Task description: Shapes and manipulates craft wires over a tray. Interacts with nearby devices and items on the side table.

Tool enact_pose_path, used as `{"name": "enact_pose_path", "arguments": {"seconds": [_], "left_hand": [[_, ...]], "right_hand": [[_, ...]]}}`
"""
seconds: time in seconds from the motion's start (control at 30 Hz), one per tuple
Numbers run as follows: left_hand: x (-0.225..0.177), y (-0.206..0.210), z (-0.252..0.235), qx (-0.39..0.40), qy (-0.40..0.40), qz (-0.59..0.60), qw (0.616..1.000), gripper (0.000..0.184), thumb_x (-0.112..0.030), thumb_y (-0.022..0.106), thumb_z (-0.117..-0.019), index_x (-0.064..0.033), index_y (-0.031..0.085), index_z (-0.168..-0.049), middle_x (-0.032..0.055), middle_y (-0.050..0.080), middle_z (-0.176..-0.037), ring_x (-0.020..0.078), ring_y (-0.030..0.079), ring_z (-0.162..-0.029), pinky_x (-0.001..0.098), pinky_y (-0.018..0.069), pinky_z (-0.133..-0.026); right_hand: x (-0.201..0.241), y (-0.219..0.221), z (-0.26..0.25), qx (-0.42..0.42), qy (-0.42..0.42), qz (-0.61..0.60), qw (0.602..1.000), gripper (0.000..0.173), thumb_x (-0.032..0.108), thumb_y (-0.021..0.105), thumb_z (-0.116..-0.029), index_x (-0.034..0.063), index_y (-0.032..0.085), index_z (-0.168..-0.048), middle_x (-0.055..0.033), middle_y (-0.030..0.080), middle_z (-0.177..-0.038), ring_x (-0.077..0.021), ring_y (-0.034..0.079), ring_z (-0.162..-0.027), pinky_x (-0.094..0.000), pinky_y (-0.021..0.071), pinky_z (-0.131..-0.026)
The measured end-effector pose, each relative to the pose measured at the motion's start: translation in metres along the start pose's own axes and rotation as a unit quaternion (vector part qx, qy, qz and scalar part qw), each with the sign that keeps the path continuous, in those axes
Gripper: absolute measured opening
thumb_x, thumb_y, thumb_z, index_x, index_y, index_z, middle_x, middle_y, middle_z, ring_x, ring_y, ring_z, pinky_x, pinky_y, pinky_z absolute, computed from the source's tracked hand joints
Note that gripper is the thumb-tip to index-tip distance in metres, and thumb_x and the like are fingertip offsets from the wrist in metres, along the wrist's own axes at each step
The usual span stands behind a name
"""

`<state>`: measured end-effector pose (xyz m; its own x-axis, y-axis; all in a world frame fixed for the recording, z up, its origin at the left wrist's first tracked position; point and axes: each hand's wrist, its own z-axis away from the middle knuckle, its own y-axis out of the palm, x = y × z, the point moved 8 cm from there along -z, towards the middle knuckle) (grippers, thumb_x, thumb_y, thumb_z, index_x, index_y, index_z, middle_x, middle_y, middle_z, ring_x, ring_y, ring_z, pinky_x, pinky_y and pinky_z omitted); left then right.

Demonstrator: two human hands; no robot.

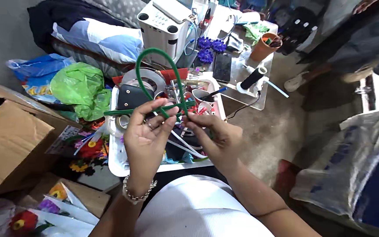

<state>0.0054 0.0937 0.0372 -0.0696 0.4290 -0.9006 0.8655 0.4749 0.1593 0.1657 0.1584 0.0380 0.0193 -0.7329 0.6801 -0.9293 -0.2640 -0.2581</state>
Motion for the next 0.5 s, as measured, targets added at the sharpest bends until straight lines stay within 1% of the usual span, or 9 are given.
{"name": "enact_pose_path", "arguments": {"seconds": [0.13, 0.2, 0.27, 0.33, 0.5], "left_hand": [[0.0039, 0.0062, -0.0006, 0.016, -0.024, 0.03, 0.999, 0.045, 0.006, 0.073, -0.0876, -0.0053, 0.058, -0.128, 0.0079, 0.067, -0.126, 0.0204, 0.072, -0.105, 0.0336, 0.064, -0.087], [0.0044, 0.0065, 0.0002, 0.027, -0.033, 0.027, 0.999, 0.041, 0.006, 0.073, -0.088, -0.0039, 0.061, -0.126, 0.0085, 0.069, -0.121, 0.0205, 0.073, -0.103, 0.0332, 0.0643, -0.086], [0.0062, 0.0047, 0.0017, 0.021, -0.043, 0.016, 0.999, 0.032, 0.004, 0.072, -0.0898, -0.0022, 0.066, -0.12, 0.0067, 0.073, -0.113, 0.017, 0.074, -0.096, 0.0313, 0.0638, -0.084], [0.0071, 0.0029, 0.0021, 0.011, -0.047, 0.0, 0.999, 0.026, 0.003, 0.07, -0.0918, -0.0006, 0.07, -0.117, 0.0063, 0.075, -0.108, 0.0156, 0.074, -0.091, 0.0299, 0.0639, -0.082], [0.0032, 0.0014, -0.0016, 0.008, -0.042, -0.009, 0.999, 0.024, 0.002, 0.073, -0.0893, -0.0006, 0.073, -0.113, 0.005, 0.076, -0.102, 0.0145, 0.075, -0.089, 0.0293, 0.0641, -0.083]], "right_hand": [[-0.0038, 0.0081, 0.0027, 0.016, 0.055, -0.101, 0.993, 0.017, 0.001, 0.071, -0.093, -0.008, 0.073, -0.108, -0.0114, 0.077, -0.098, -0.0128, 0.076, -0.087, -0.0293, 0.0652, -0.082], [-0.0063, 0.0077, 0.0027, 0.012, 0.071, -0.124, 0.99, 0.018, 0.002, 0.072, -0.0929, -0.0086, 0.073, -0.108, -0.0115, 0.077, -0.097, -0.0137, 0.076, -0.086, -0.0296, 0.0658, -0.081], [-0.0075, 0.0074, 0.0027, 0.012, 0.074, -0.13, 0.989, 0.018, 0.003, 0.072, -0.0929, -0.0084, 0.073, -0.108, -0.0114, 0.077, -0.097, -0.0137, 0.076, -0.087, -0.0293, 0.0655, -0.081], [-0.0075, 0.0078, 0.0028, 0.011, 0.069, -0.126, 0.99, 0.017, 0.003, 0.073, -0.0925, -0.0081, 0.073, -0.106, -0.0116, 0.077, -0.096, -0.0135, 0.076, -0.086, -0.0287, 0.0652, -0.081], [-0.0047, 0.0057, -0.0015, 0.018, 0.06, -0.123, 0.99, 0.018, 0.003, 0.073, -0.093, -0.0088, 0.073, -0.106, -0.0121, 0.078, -0.097, -0.0137, 0.076, -0.087, -0.0292, 0.0651, -0.083]]}}
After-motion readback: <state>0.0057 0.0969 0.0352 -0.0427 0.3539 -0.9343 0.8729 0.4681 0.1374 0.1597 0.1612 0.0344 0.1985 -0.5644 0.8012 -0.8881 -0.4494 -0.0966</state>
